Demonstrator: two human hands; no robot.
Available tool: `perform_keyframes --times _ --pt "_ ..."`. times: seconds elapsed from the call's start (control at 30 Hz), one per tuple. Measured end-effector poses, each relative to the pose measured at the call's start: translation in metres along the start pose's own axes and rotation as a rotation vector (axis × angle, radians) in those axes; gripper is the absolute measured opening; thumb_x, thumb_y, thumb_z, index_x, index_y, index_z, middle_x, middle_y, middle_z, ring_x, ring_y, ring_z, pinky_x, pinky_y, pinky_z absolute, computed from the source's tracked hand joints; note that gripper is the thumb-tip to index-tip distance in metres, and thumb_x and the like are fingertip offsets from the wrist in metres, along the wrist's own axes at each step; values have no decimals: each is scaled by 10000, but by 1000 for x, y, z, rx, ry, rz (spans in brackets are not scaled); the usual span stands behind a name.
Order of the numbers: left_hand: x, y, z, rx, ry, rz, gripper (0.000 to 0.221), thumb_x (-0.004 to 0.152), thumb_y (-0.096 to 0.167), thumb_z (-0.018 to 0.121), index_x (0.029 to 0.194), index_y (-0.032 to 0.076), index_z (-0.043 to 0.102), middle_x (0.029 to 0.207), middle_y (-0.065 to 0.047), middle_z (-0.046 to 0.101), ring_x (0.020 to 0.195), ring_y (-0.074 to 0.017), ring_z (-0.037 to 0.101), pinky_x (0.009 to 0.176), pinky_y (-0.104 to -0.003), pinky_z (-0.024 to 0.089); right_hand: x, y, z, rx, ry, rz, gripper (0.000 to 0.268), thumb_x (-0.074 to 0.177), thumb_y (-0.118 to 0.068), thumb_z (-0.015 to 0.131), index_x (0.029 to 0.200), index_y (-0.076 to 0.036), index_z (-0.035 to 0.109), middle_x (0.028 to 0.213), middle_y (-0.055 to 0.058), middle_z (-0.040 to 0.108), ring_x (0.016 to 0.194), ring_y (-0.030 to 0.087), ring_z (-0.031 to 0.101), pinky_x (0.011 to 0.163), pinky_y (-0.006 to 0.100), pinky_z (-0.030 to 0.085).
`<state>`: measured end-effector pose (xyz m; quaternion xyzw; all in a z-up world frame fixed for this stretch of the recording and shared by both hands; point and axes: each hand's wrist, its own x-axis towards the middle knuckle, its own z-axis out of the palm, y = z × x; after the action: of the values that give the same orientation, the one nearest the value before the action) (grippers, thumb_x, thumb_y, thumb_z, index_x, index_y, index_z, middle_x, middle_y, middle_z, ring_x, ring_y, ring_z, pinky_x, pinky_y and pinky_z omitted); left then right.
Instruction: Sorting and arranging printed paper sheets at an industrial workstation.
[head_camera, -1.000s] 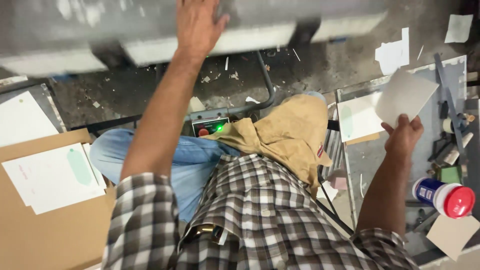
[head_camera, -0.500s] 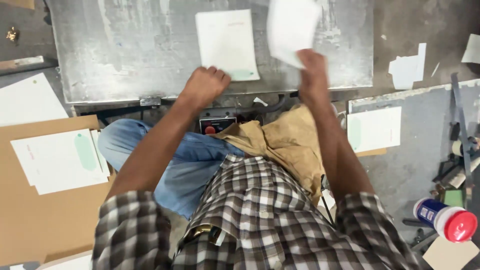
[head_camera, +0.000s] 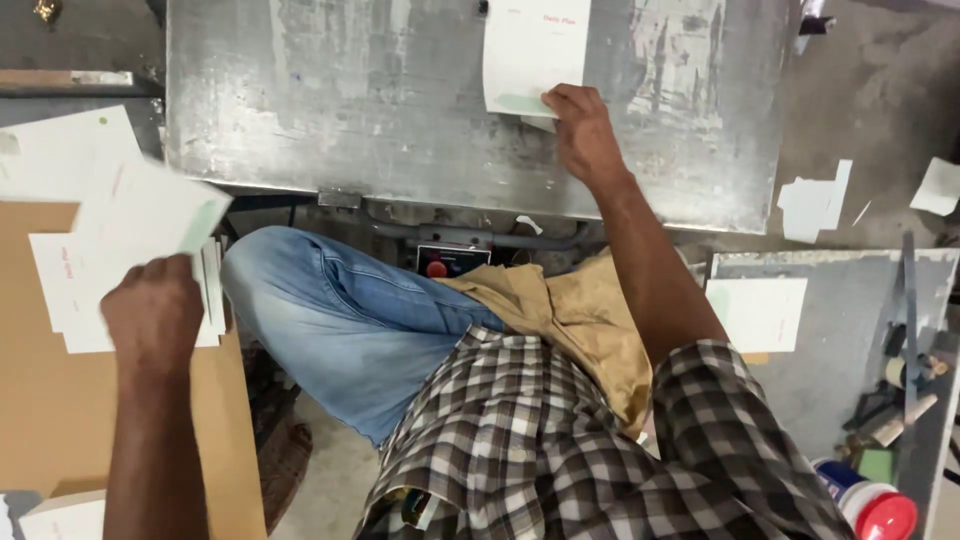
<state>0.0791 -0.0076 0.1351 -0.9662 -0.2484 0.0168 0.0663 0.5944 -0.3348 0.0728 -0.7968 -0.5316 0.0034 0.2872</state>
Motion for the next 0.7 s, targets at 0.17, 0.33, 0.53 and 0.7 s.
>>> perform_keyframes --times 0.17,0.33,0.53,0.7 --pt "-56 -8 48 46 -66 -193 178 1037 106 620 863 116 655 903 -70 729 844 -256 718 690 -402 572 6 3 -2 -31 -160 148 430 884 42 685 1300 -66 692 1348 133 638 1247 362 559 985 513 421" --pt "-69 2 94 -137 -166 -359 124 990 135 609 985 74 716 938 -152 735 875 -396 702 757 -520 580 11 3 -19 -27 -333 132 723 819 -377 820 1417 -50 579 1443 174 503 1300 394 436 989 614 318" --pt "-94 -88 207 -169 19 -320 190 965 147 622 1110 40 684 1114 -187 717 1009 -394 685 918 -512 570 -34 -11 -68 -75 49 107 502 1040 -267 772 1463 -81 578 1458 117 578 1375 344 507 1089 534 343" --pt "-79 -90 196 -209 -1 -202 238 979 211 721 1100 8 689 1079 -207 699 994 -397 675 878 -516 568 -180 31 -95 -192 428 246 443 1035 -102 797 1426 -92 589 1416 131 575 1346 347 532 1128 490 415"
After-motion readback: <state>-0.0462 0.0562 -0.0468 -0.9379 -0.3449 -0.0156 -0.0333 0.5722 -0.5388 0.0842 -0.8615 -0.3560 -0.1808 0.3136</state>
